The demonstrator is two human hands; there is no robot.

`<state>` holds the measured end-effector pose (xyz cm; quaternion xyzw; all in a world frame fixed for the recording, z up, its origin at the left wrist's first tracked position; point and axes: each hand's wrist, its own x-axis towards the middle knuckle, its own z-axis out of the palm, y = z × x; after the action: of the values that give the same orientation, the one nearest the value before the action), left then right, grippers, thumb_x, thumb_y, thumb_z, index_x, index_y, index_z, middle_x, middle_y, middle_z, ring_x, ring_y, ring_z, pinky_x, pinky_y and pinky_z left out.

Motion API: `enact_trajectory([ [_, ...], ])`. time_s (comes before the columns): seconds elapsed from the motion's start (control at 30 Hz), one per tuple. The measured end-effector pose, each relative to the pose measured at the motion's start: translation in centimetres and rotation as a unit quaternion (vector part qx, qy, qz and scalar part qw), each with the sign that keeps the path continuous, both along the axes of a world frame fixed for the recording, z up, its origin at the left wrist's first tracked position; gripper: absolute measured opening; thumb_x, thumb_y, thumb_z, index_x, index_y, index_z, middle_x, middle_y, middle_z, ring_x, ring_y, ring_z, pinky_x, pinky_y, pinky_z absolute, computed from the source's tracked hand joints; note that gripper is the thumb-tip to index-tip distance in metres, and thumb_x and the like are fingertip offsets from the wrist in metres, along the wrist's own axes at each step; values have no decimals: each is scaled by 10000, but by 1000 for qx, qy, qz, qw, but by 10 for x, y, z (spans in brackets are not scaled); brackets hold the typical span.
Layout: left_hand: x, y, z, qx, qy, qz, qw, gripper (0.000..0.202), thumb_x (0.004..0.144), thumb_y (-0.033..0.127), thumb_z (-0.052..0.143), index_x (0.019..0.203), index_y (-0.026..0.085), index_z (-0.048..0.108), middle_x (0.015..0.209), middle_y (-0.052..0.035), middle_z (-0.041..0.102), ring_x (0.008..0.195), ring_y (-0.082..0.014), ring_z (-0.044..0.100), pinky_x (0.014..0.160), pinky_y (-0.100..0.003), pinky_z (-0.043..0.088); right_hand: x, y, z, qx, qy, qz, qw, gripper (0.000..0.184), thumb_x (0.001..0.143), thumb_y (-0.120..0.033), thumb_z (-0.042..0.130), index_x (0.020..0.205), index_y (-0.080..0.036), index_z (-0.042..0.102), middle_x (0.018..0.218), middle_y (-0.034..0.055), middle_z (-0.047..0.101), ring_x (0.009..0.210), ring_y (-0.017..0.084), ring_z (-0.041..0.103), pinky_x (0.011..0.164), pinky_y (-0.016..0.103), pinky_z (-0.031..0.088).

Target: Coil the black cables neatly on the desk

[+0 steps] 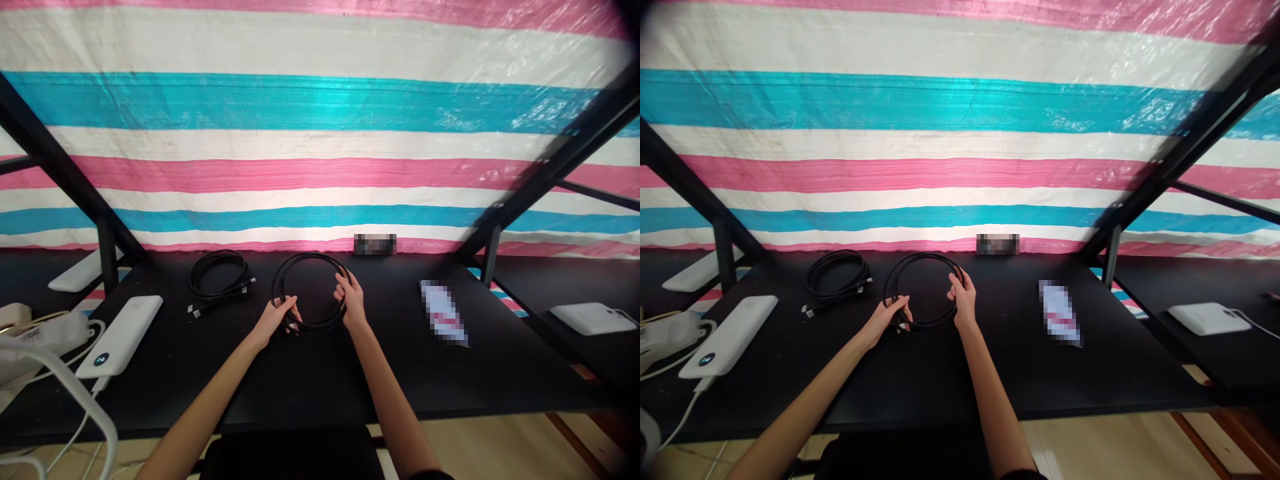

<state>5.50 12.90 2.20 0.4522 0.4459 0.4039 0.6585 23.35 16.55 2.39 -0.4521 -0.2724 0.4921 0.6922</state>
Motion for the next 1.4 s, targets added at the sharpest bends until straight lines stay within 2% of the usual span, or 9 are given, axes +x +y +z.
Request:
enact_trajectory([
  [0.13, -1, 2, -1, 18, 26, 105, 994, 348, 741, 499, 585, 786, 160, 523, 436, 41, 537, 309, -117, 485, 311, -196, 349, -9, -7, -6, 1, -196, -10, 980, 600, 600, -337, 733, 1163, -220, 561, 975, 26, 585, 426, 12, 360, 360, 188, 354],
  [0.23, -4, 5, -1, 25, 23, 183, 983, 367, 719, 467, 620, 912, 168, 532, 386, 88, 465, 269, -94, 404, 288, -186, 335, -13, -9, -10, 1, -260, 23, 965, 640, 647, -355, 692, 1238, -187, 512, 875, 8, 598, 397, 23, 368, 348, 199, 365],
  [0.37, -6, 7, -2, 48, -79, 227, 970, 360, 709, 406, 637, 964, 178, 521, 370, 116, 397, 282, -71, 342, 286, -156, 277, -13, -5, -12, -33, -181, 82, 980, 584, 663, -383, 680, 1181, -146, 548, 605, -78, 501, 347, 36, 366, 334, 199, 356],
  [0.5, -4, 7, -1, 39, -165, 244, 955, 304, 709, 367, 641, 905, 202, 477, 399, 123, 360, 315, -65, 335, 298, -149, 252, -13, -4, -9, -68, -90, 151, 982, 488, 649, -313, 710, 1090, -140, 595, 569, -70, 534, 419, 69, 504, 420, 202, 454],
  [0.6, -3, 6, 2, 51, -163, 237, 956, 281, 737, 383, 621, 880, 219, 443, 435, 116, 374, 351, -70, 379, 318, -147, 277, -15, -8, -7, -101, -80, 212, 969, 442, 657, -243, 719, 1069, -159, 583, 671, -9, 634, 614, 141, 654, 537, 238, 534],
  [0.77, -6, 6, 6, 72, -125, 190, 971, 274, 791, 426, 553, 902, 234, 392, 474, 104, 435, 393, -88, 445, 366, -164, 338, -18, -16, -2, -104, -70, 261, 957, 453, 680, -201, 718, 1073, -208, 493, 763, 17, 690, 798, 211, 694, 624, 302, 571],
  [0.97, -7, 8, -4, 91, -18, 105, 990, 285, 797, 409, 540, 947, 224, 384, 600, 61, 556, 501, -101, 520, 497, -208, 412, -12, -10, 7, -94, 43, 173, 980, 258, 780, -291, 644, 997, -210, 531, 707, -9, 671, 571, 122, 654, 517, 233, 552],
  [1.1, -6, 8, -11, 158, 90, 91, 979, 247, 804, 388, 556, 941, 194, 487, 788, -2, 606, 696, -120, 561, 628, -230, 428, -7, -6, 10, -54, 76, 108, 990, 261, 746, -323, 685, 961, -218, 579, 646, -59, 600, 443, 50, 534, 361, 135, 439],
  [1.4, -12, 7, -3, 210, 125, 27, 969, 285, 843, 409, 504, 935, 167, 622, 854, -60, 659, 848, -193, 597, 812, -306, 429, -8, -13, 17, 70, 56, 132, 987, 312, 726, -388, 684, 992, -252, 596, 654, -80, 471, 369, 20, 314, 300, 146, 296],
])
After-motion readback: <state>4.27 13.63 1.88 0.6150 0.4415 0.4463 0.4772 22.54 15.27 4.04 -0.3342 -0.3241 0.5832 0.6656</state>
